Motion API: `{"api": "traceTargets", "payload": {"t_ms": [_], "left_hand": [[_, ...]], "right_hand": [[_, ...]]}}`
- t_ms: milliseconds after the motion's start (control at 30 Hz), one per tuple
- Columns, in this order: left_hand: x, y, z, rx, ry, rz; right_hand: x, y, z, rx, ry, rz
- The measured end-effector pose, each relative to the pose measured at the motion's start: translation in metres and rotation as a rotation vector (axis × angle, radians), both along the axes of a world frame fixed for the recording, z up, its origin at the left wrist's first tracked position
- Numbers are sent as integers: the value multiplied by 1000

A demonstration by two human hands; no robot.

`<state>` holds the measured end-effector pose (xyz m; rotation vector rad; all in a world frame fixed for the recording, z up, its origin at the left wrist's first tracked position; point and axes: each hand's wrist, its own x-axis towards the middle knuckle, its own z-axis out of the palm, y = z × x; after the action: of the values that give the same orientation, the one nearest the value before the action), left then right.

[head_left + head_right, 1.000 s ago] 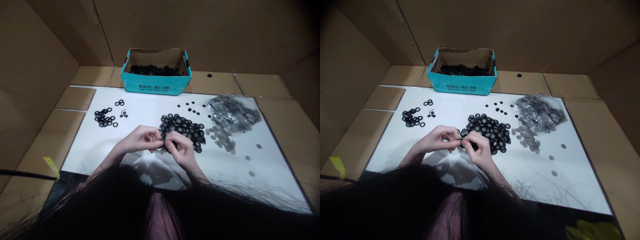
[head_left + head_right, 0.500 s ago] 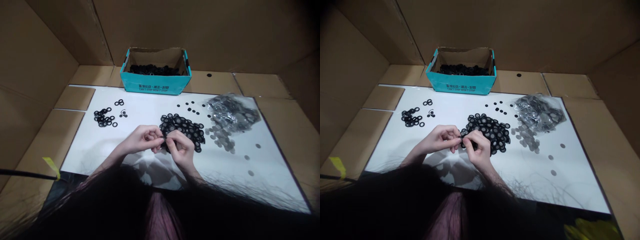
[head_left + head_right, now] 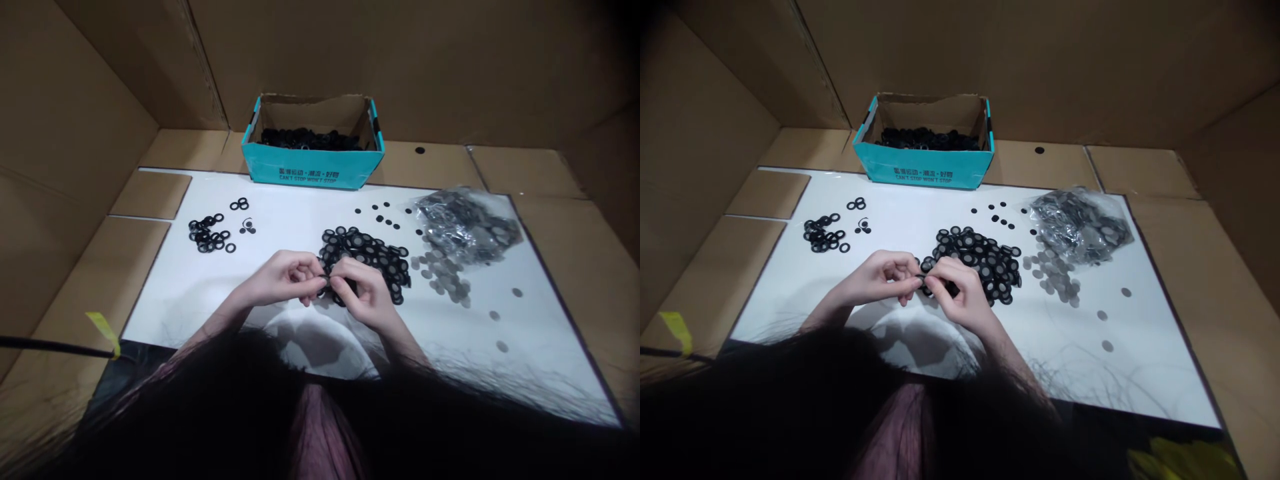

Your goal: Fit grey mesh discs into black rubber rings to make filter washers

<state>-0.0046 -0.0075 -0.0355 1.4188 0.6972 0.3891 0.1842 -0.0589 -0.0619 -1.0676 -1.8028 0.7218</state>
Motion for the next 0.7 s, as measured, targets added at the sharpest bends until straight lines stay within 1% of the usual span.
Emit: {"api": "traceTargets", "payload": {"t_ms": [167, 233, 367, 467, 533, 600, 700], "left_hand": [[-3, 6, 2, -19, 24, -26], [-2, 7, 2, -7, 22, 0], [5, 2, -4, 9, -32, 103], [12, -5, -11, -22, -85, 143], [15, -8, -13, -40, -111, 168], [16, -9, -11, -51, -118, 173], [13, -6, -6, -62, -97, 127]], "right_hand": [[-2, 0, 0, 7, -16, -8], [-3, 0, 0, 12, -28, -26], [-5, 2, -1, 27, -37, -120], [-7, 1, -3, 48, -22, -196], [-9, -1, -4, 65, -2, -244], [-12, -4, -6, 78, 22, -290], [-16, -7, -8, 81, 49, -331]]}}
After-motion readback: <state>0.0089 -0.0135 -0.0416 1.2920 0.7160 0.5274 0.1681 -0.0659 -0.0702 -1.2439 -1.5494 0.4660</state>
